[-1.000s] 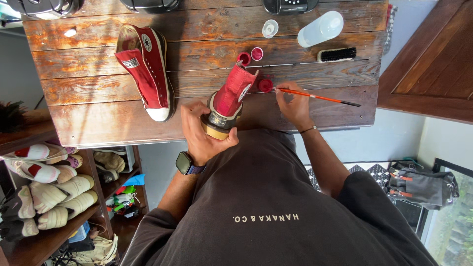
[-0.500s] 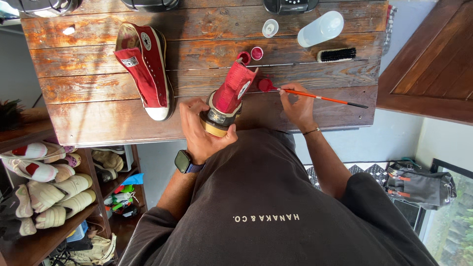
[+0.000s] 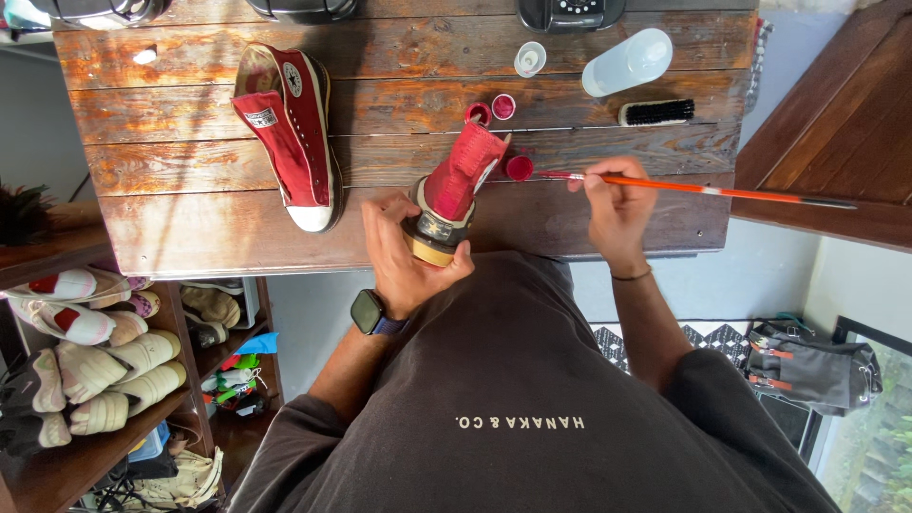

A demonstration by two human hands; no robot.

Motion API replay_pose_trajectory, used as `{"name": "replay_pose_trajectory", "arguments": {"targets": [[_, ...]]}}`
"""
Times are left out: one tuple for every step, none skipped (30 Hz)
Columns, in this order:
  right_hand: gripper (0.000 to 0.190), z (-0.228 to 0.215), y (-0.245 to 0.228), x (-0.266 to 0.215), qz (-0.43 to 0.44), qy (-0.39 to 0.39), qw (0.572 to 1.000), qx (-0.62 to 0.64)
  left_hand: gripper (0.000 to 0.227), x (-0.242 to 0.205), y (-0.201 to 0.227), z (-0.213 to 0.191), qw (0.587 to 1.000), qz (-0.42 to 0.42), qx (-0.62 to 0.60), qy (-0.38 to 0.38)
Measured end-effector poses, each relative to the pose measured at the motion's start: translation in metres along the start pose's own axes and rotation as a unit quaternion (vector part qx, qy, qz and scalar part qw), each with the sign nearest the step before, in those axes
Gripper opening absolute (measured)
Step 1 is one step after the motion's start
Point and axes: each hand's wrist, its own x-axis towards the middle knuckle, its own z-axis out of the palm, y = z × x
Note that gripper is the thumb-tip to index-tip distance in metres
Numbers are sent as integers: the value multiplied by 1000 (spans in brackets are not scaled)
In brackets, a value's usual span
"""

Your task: The person paints the upper part of a red high-top sneaker with red paint using a small brush. They hold the shoe in their left hand and apply paint to the canvas surface, including around the eyelets and the ankle collar.

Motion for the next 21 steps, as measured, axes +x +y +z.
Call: {"name": "replay_pose_trajectory", "arguments": {"targets": [[10,0,-18,2,7,-9,998,54,58,-2,2,2,1000,-7,11,9],[10,4,-31,0,8,-10,998,55,58,-6,3,4,1000,-8,13,9],[12,8,-44,-2,10,-20,997,73,59,-9,5,7,999,-18,30,23],[16,12,-57,-4,12,-30,995,91,60,-13,6,10,998,-28,47,37],[16,17,-64,-6,11,-30,995,91,60,-17,6,12,998,-28,47,38],[14,21,-71,-8,-1,-57,992,109,62,-22,6,13,996,-35,65,43],[12,26,-79,-9,-13,-84,988,127,65,-26,6,16,995,-41,83,48],[12,30,-85,-6,-13,-84,988,126,65,-26,7,18,994,-41,83,48],[12,34,-91,-4,-25,-105,985,137,66,-26,8,20,993,-40,94,53],[12,39,-97,-1,-38,-125,981,147,67,-27,9,21,992,-39,105,59],[12,41,-98,0,-38,-127,980,147,67,-26,10,21,992,-40,106,60],[11,43,-98,1,-49,-127,980,145,65,-25,11,20,994,-29,90,50],[11,45,-98,1,-60,-128,980,143,63,-25,12,19,996,-18,74,41],[11,45,-99,3,-59,-130,979,144,63,-26,12,19,996,-19,76,42],[9,45,-101,5,-84,-127,981,120,63,-28,12,19,996,-18,74,41],[8,44,-103,6,-108,-125,982,97,63,-29,12,20,996,-18,71,40],[8,46,-102,8,-107,-125,982,96,63,-30,12,20,996,-18,71,40],[8,47,-102,10,-134,-120,981,80,63,-31,12,21,996,-16,76,39],[7,48,-102,13,-161,-114,978,64,63,-31,12,22,996,-13,80,38],[7,48,-103,13,-161,-113,978,63,63,-30,13,22,996,-13,79,38],[7,49,-104,14,-181,-112,976,45,63,-29,14,21,997,-13,74,35]]}}
